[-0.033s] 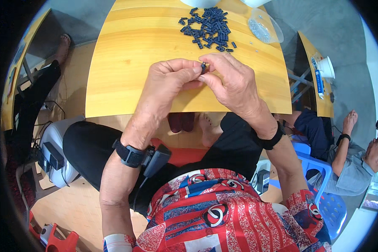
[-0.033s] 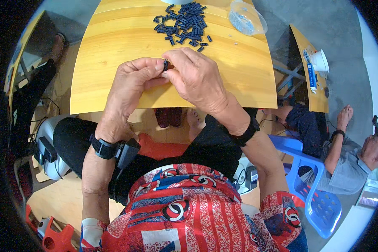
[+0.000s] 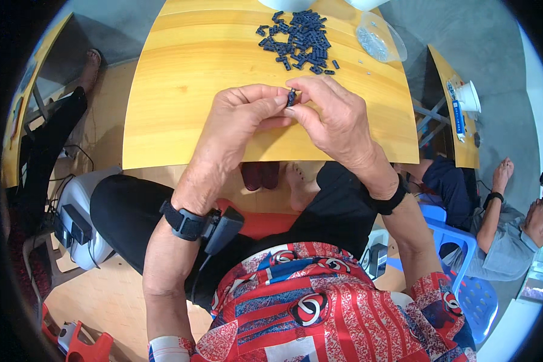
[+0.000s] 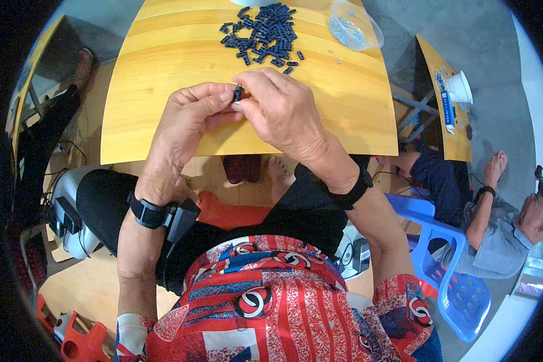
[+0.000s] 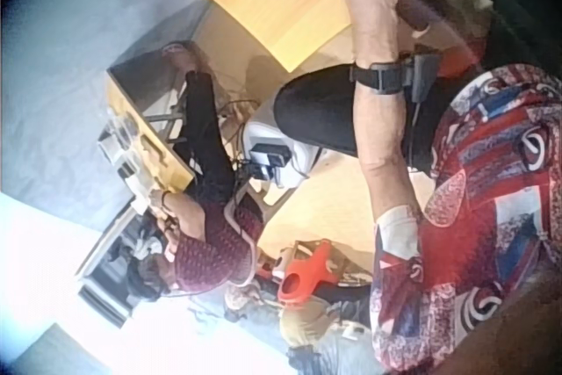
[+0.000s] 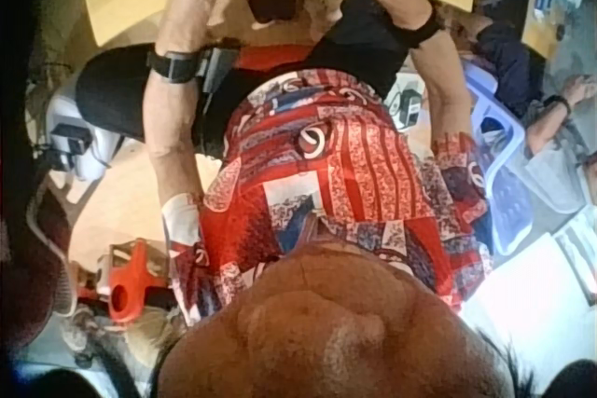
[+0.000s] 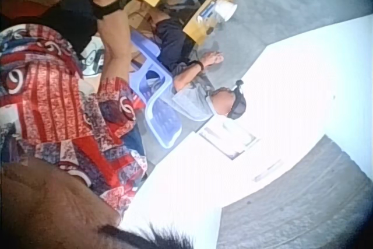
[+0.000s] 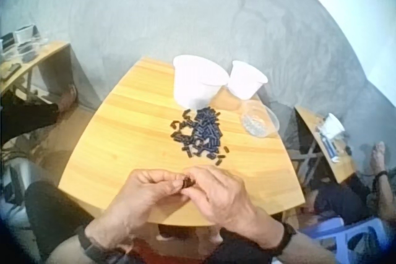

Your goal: Manually assembling small plastic tube components at a work table.

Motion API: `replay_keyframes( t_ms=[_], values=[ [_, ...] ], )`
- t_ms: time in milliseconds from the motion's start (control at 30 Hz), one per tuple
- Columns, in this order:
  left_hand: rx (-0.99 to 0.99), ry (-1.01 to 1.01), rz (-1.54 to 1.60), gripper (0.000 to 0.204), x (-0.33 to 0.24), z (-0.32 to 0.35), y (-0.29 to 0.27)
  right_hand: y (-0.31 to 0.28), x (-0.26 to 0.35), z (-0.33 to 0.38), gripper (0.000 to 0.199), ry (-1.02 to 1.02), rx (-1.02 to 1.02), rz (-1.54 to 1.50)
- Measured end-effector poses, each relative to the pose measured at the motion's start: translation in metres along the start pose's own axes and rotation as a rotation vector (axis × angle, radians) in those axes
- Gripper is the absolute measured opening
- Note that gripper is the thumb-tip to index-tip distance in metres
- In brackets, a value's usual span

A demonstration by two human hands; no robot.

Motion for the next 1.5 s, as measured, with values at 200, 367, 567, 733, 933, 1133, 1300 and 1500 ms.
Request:
replay_keyframes(
  t_ms=[200,367,567,733,933,1133,1300,1500],
  values=[
    [0.069,-0.063,0.041,0.017,0.002,0.000,0.001,-0.001,0.001,-0.001,0.026,0.021,-0.010,0.008],
    [0.117,-0.068,-0.007,0.017,0.003,-0.001,0.005,0.000,0.001,0.001,0.025,-0.010,-0.015,0.055],
    [0.112,-0.047,-0.043,0.016,0.004,-0.001,0.004,0.001,0.007,0.001,0.023,-0.086,-0.051,0.088],
    [0.102,0.000,-0.068,0.016,0.006,0.000,0.006,-0.002,0.005,0.001,0.027,-0.070,-0.004,0.104],
    [0.112,0.042,-0.147,0.017,0.008,0.001,0.008,-0.008,-0.001,0.001,0.035,0.029,0.061,0.127],
    [0.068,0.017,-0.157,0.018,0.006,0.001,0.010,0.001,-0.012,0.006,0.026,0.099,0.109,-0.077],
    [0.002,0.022,-0.127,0.019,0.008,-0.004,0.005,0.008,-0.037,0.006,0.025,0.271,0.171,-0.196],
    [-0.103,0.075,-0.054,0.020,0.002,-0.001,-0.001,0.005,-0.051,0.012,0.025,0.402,0.146,-0.271]
  ],
)
Point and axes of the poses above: each hand's wrist, its own z-axis away from the middle knuckle, its own y-axis out of the palm, x = y × z, the point moved 5 cm from there along -z, towards the middle knuckle, and after that the axes turned 11 degrees about y, right-handed, at the moved point
